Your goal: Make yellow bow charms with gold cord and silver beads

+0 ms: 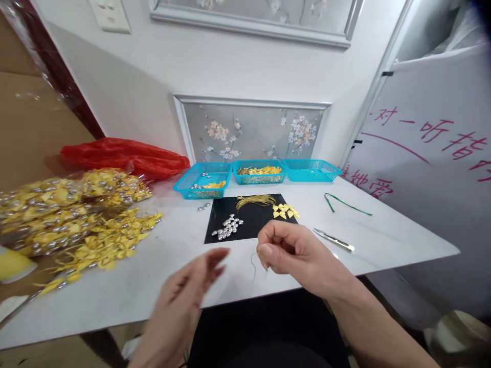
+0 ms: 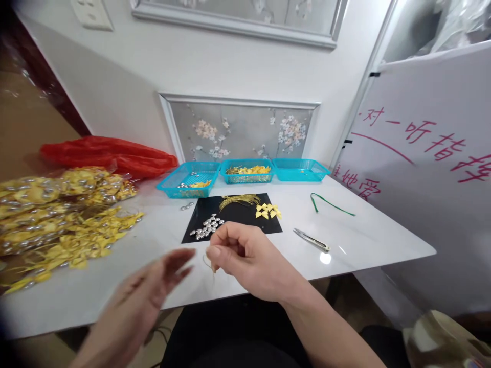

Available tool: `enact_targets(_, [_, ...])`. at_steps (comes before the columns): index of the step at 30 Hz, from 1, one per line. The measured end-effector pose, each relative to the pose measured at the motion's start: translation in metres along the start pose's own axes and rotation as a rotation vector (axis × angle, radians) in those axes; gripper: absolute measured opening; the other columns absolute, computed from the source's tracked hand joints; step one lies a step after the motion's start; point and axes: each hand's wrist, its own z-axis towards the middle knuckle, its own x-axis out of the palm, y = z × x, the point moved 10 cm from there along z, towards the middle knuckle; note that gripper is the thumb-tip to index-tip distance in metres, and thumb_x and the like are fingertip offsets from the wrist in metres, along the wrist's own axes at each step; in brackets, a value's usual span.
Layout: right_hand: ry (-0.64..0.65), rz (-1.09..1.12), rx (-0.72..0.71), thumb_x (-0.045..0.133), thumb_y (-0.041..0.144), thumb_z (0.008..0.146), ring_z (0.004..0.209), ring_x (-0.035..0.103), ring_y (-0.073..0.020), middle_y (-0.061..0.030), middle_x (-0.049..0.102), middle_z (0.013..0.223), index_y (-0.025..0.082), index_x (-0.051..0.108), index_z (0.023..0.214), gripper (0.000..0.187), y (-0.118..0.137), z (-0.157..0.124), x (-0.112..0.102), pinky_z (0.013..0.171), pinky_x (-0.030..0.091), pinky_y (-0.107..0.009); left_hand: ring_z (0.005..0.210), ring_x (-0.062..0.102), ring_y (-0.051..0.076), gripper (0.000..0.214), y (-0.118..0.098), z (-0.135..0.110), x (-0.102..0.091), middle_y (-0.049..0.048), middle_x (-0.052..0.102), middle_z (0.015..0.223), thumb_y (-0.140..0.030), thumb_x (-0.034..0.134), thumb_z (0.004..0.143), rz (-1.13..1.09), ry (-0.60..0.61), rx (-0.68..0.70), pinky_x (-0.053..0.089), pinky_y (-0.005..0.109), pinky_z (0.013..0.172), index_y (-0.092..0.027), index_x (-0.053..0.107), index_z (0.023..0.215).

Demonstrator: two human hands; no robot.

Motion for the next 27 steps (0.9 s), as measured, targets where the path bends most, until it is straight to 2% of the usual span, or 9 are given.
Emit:
enact_targets(1, [-0.005, 0.006, -0.022, 0.065, 0.044, 0.091, 0.054, 0.036, -0.0057, 0.0041, 0.053, 0.068, 0.017, 0.054, 0.080, 0.031, 0.007, 0.001, -0.002, 0.048, 0.026, -0.021, 0.118, 0.064, 0.035, 0.044, 0.013, 0.000, 0.025, 0.0160, 0.075, 0.118, -0.055, 0.073, 0.079, -0.036, 0.081, -0.048, 0.050, 0.047, 0.102, -0.015, 0.078, 0.097])
enact_targets(3, [-0.025, 0.012, -0.060, 0.067, 0.044, 0.090, 0.053, 0.037, -0.0055, 0.0047, 0.052, 0.067, 0.017, 0.054, 0.080, 0.031, 0.019, 0.002, -0.008, 0.047, 0.026, -0.021, 0.114, 0.067, 0.035, 0.041, 0.034, -0.007, 0.066, 0.0167, 0.078, 0.113, -0.053, 0.070, 0.082, -0.122, 0.221, -0.178, 0.055, 0.045, 0.094, -0.016, 0.079, 0.098])
enact_targets(4, [-0.033, 0.012, -0.077, 0.067, 0.044, 0.090, 0.053, 0.037, -0.0054, 0.0048, 0.052, 0.067, 0.017, 0.054, 0.080, 0.032, 0.024, 0.003, -0.012, 0.047, 0.027, -0.021, 0.112, 0.069, 0.033, 0.037, 0.045, -0.013, 0.080, 0.0158, 0.078, 0.112, -0.050, 0.069, 0.084, -0.197, 0.262, -0.283, 0.057, 0.042, 0.091, -0.016, 0.078, 0.099])
enact_targets(6, [-0.041, 0.003, -0.107, 0.068, 0.044, 0.089, 0.054, 0.038, -0.0055, 0.0044, 0.053, 0.068, 0.017, 0.054, 0.079, 0.031, 0.031, 0.003, -0.018, 0.047, 0.029, -0.021, 0.104, 0.073, 0.028, 0.032, 0.055, -0.023, 0.094, 0.0142, 0.080, 0.107, -0.044, 0.069, 0.086, -0.296, 0.293, -0.421, 0.060, 0.034, 0.083, -0.016, 0.078, 0.099])
enact_targets(8, [-0.042, -0.002, -0.125, 0.068, 0.043, 0.089, 0.055, 0.040, -0.0057, 0.0040, 0.055, 0.070, 0.017, 0.055, 0.080, 0.031, 0.033, 0.003, -0.023, 0.049, 0.030, -0.021, 0.094, 0.075, 0.024, 0.028, 0.056, -0.026, 0.096, 0.0132, 0.081, 0.101, -0.040, 0.072, 0.085, -0.330, 0.285, -0.464, 0.060, 0.028, 0.077, -0.015, 0.078, 0.097])
enact_targets(11, [-0.044, 0.018, -0.121, 0.068, 0.043, 0.090, 0.055, 0.040, -0.0054, 0.0042, 0.055, 0.069, 0.017, 0.055, 0.080, 0.030, 0.029, 0.003, -0.028, 0.049, 0.030, -0.020, 0.088, 0.076, 0.021, 0.025, 0.055, -0.024, 0.095, 0.0120, 0.082, 0.097, -0.036, 0.075, 0.084, -0.331, 0.287, -0.450, 0.060, 0.024, 0.073, -0.015, 0.078, 0.096])
enact_targets(18, [-0.036, 0.049, -0.099, 0.069, 0.047, 0.087, 0.051, 0.036, -0.0046, 0.0041, 0.055, 0.068, 0.017, 0.054, 0.079, 0.034, 0.024, 0.003, -0.028, 0.045, 0.026, -0.020, 0.089, 0.076, 0.019, 0.021, 0.060, -0.017, 0.096, 0.0108, 0.080, 0.107, -0.032, 0.070, 0.088, -0.313, 0.227, -0.438, 0.061, 0.024, 0.072, -0.017, 0.077, 0.102])
enact_targets(27, [-0.051, 0.020, -0.091, 0.068, 0.048, 0.087, 0.051, 0.036, -0.0044, 0.0052, 0.053, 0.067, 0.017, 0.053, 0.079, 0.035, 0.022, 0.006, -0.029, 0.046, 0.027, -0.021, 0.075, 0.075, 0.015, 0.022, 0.057, -0.024, 0.102, 0.0114, 0.082, 0.090, -0.033, 0.079, 0.080, -0.336, 0.249, -0.470, 0.059, 0.016, 0.062, -0.013, 0.079, 0.090])
